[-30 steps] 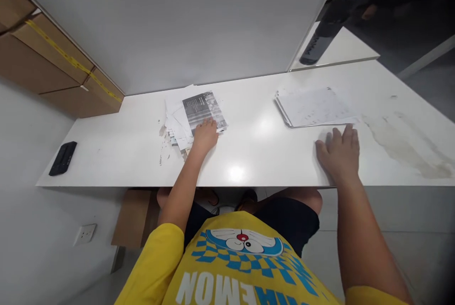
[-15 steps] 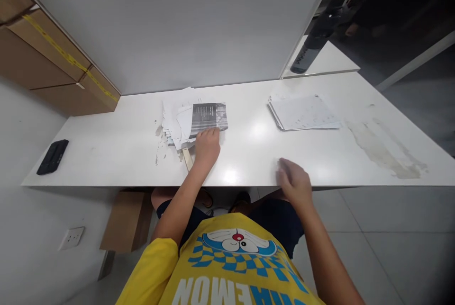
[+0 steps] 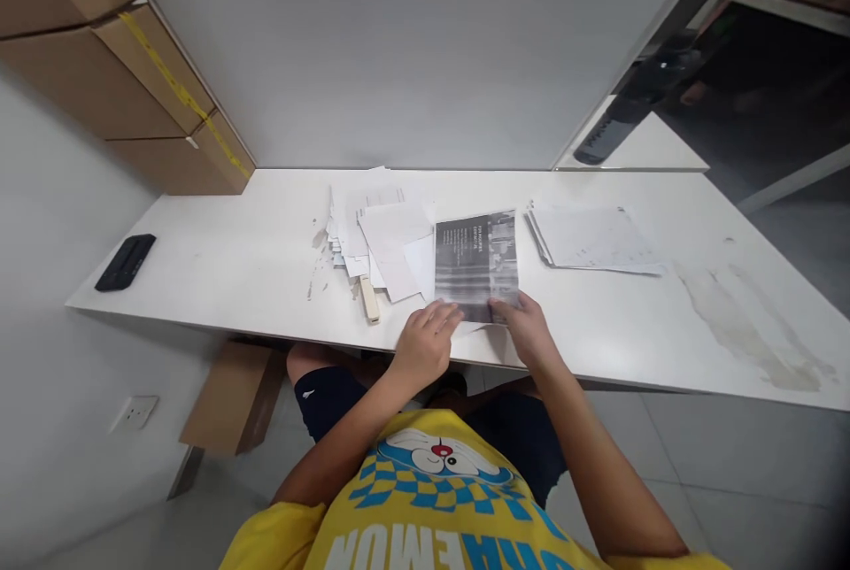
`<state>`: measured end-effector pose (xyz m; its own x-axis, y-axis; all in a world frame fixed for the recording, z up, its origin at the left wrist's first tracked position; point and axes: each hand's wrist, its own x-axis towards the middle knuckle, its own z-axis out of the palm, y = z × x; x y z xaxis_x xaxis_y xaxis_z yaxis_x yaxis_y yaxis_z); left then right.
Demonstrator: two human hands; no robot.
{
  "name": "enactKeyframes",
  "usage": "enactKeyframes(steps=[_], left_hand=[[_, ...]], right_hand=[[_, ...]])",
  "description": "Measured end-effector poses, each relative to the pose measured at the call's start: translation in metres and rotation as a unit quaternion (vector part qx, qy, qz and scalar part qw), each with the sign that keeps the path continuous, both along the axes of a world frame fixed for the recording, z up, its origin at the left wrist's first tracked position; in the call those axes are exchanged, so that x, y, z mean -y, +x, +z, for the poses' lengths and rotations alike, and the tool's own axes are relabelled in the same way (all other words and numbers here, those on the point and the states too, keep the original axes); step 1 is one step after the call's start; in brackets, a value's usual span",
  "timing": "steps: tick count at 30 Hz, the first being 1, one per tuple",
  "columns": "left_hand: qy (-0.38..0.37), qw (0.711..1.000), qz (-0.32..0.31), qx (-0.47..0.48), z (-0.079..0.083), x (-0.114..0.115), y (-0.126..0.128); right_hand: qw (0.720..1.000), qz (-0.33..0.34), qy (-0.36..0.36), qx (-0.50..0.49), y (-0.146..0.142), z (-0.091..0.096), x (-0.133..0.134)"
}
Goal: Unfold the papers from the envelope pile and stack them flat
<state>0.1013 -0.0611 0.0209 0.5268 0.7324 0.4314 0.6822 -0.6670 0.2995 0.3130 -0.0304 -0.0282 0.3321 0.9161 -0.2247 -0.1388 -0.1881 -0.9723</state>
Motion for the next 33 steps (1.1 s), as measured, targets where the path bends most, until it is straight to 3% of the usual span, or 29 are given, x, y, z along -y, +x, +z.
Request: enactKeyframes(steps=[3,5,8,12,16,19,22,25,29,33], left_hand=[[-0.019,0.992,0.111,0.059,-0.01,-0.003,-0.009],[-0.04,0.987,0.147,0.045,-0.013,-0.015,-0.012],[-0.061,0.991,0.112,-0.039,-0.008,-0.051,-0.019],[-0.096,0.987,0.021,-0.125,0.003,-0.11,-0.036],[-0.131,0.978,0.054,-0.154,0.015,-0.155,-0.061],[-0.132,0.973,0.108,-0.158,0.023,-0.175,-0.08],[-0.107,0.974,0.149,-0.133,0.028,-0.176,-0.086],[-0.114,0.984,0.105,-0.091,0.031,-0.151,-0.074],[-0.248,0.969,0.006,0.023,0.037,-0.107,-0.046],[-0.419,0.898,-0.051,0.121,0.046,-0.095,-0.037]], right_hand=[[0.999,0.036,-0.009,0.033,0.027,0.006,0.014],[0.994,0.063,-0.017,0.086,0.039,0.015,0.022],[0.983,0.072,-0.029,0.167,0.05,0.027,0.028],[0.97,0.02,-0.039,0.237,0.058,0.029,0.03],[0.978,0.021,-0.035,0.206,0.059,0.027,0.034],[0.975,0.009,-0.024,0.22,0.058,0.026,0.037],[0.971,-0.026,-0.01,0.237,0.055,0.025,0.039],[0.979,-0.036,0.023,0.199,0.05,0.023,0.038],[0.985,-0.079,0.077,0.131,0.041,0.025,0.03],[0.99,-0.064,0.123,0.029,0.035,0.033,0.019]])
